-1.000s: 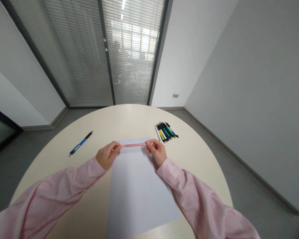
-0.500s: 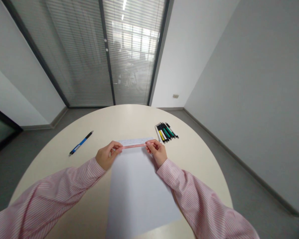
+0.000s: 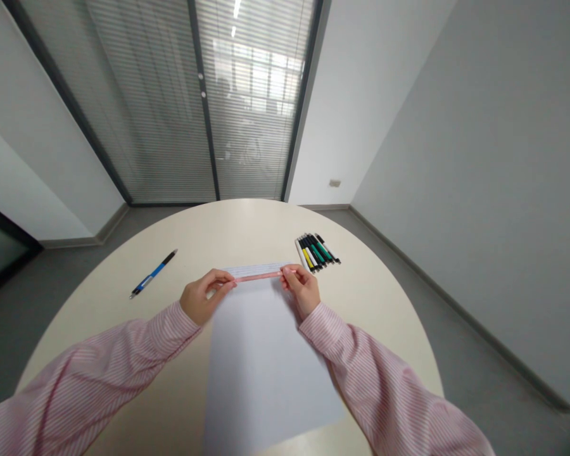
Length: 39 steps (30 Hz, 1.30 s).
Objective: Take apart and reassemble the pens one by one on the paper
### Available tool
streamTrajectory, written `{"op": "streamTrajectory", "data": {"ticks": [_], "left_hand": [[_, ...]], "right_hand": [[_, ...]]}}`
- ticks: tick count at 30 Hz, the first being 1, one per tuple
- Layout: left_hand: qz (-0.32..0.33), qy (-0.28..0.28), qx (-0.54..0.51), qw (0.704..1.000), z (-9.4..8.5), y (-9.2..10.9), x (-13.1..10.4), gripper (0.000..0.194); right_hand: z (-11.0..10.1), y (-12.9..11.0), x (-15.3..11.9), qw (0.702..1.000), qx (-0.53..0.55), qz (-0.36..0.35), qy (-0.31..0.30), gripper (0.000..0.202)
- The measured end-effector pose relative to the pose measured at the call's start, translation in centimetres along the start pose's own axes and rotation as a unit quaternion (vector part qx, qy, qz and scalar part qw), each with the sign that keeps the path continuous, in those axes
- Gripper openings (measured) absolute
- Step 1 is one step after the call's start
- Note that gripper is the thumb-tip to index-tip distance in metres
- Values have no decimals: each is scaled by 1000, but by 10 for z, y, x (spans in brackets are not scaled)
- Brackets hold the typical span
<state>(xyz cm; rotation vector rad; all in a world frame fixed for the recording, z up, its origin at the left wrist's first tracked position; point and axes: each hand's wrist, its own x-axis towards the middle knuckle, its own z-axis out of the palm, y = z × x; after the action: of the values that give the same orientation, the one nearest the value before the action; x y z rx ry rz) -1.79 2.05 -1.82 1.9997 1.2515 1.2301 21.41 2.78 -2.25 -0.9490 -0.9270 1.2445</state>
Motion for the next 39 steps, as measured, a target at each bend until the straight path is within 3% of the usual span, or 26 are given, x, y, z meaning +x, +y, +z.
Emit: {"op": "streamTrajectory", "data": {"ticks": [5, 11, 18, 28, 39], "left_hand": [[-12, -22, -14, 1000, -1, 2, 0, 19], [33, -90, 18, 995, 1, 14, -3, 24], [39, -47, 32, 998, 1, 17, -3, 17], [34, -103, 45, 993, 0, 16, -4, 31], [40, -96, 26, 994, 0, 19, -3, 27]], "right_hand": [[9, -10, -8, 991, 82, 69, -85, 27], [18, -10, -11, 973, 41, 128, -190, 26], [16, -10, -12, 972, 56, 128, -189, 24], [20, -7, -15, 966, 6, 126, -225, 23], [20, -13, -16, 951, 58, 182, -245, 28]]}}
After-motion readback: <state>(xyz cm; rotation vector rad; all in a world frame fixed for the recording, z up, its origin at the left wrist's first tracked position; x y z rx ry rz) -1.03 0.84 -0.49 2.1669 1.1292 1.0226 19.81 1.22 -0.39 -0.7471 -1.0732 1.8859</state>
